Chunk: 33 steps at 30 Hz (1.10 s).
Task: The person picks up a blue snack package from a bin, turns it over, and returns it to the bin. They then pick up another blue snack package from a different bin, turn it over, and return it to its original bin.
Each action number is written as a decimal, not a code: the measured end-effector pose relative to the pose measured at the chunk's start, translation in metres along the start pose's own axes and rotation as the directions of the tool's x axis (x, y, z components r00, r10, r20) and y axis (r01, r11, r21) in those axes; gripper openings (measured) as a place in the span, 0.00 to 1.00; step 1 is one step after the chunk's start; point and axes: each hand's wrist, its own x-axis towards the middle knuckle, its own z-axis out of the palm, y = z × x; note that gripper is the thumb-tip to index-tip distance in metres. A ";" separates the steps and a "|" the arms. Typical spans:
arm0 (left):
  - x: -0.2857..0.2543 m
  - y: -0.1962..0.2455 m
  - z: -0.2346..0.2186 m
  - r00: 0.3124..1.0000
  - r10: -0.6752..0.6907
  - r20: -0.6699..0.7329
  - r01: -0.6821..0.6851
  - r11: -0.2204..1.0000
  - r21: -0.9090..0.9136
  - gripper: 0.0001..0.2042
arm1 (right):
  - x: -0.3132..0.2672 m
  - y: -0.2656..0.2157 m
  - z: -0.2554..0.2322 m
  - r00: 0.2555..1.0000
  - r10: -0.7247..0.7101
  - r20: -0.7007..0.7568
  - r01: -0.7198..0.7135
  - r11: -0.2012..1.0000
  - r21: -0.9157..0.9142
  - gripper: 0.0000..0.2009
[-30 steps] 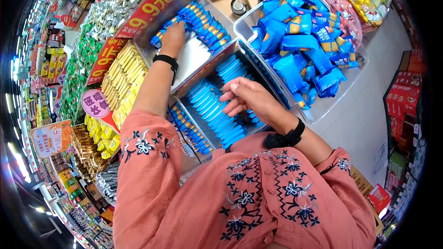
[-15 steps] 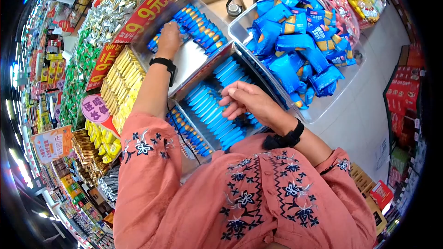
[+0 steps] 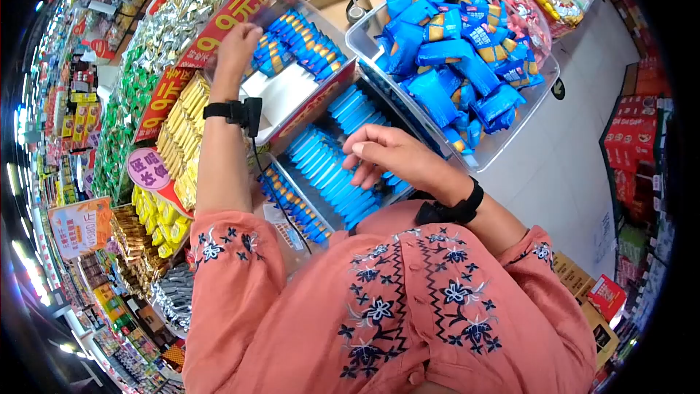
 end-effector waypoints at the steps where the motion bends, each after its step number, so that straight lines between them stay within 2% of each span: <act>1: -0.011 0.020 -0.012 0.998 -0.032 -0.045 0.030 0.998 -0.047 0.16 | -0.003 0.000 0.001 1.000 -0.011 0.005 0.011 1.000 -0.007 0.15; 2: -0.014 0.023 -0.016 0.997 -0.023 -0.072 0.017 0.996 -0.083 0.16 | -0.005 0.002 0.002 1.000 0.000 -0.010 0.000 1.000 0.008 0.15; 5: -0.006 -0.007 -0.007 0.987 0.158 0.009 -0.158 0.980 0.117 0.16 | -0.011 0.004 0.005 1.000 -0.003 0.002 0.003 0.999 -0.035 0.15; 9: -0.010 -0.031 0.036 0.975 0.122 0.184 -0.183 0.911 0.368 0.14 | -0.023 0.013 0.005 0.999 0.046 0.006 -0.046 0.999 -0.022 0.14; 10: -0.010 -0.041 0.044 0.960 0.188 0.208 -0.263 0.863 0.432 0.14 | -0.027 0.014 0.004 0.999 0.045 0.006 -0.045 0.999 -0.002 0.14; 11: -0.008 -0.049 0.055 0.956 0.192 0.224 -0.272 0.865 0.422 0.14 | -0.029 0.015 0.001 0.999 0.040 0.001 -0.040 0.999 0.002 0.14; 13: -0.005 -0.044 0.065 0.963 0.064 0.264 -0.200 0.823 0.532 0.11 | -0.033 0.016 -0.005 1.000 0.029 -0.006 -0.029 0.999 0.020 0.14; 16: -0.003 -0.060 0.080 0.952 0.262 0.160 -0.307 0.773 0.556 0.09 | -0.032 0.013 -0.016 1.000 0.002 -0.024 -0.001 1.000 0.013 0.15; 20: 0.002 -0.064 0.089 0.960 0.223 0.171 -0.281 0.723 0.631 0.09 | -0.025 0.012 -0.022 0.999 -0.005 -0.035 0.006 1.000 0.020 0.15; 26: -0.001 -0.069 0.090 0.943 0.300 0.145 -0.326 0.734 0.596 0.08 | -0.013 0.012 -0.022 1.000 0.010 0.018 -0.010 1.000 -0.004 0.15; 29: -0.002 -0.064 0.090 0.965 0.216 0.146 -0.259 0.737 0.624 0.09 | -0.010 0.012 -0.020 0.999 0.027 0.022 -0.027 1.000 -0.010 0.15; 32: -0.004 -0.064 0.088 0.960 0.237 0.149 -0.278 0.740 0.613 0.11 | -0.008 0.013 -0.018 0.999 0.042 0.026 -0.042 0.999 -0.008 0.15; 33: -0.004 -0.062 0.087 0.970 0.179 0.167 -0.244 0.752 0.612 0.15 | -0.008 0.014 -0.018 0.999 0.044 0.026 -0.044 0.999 -0.006 0.15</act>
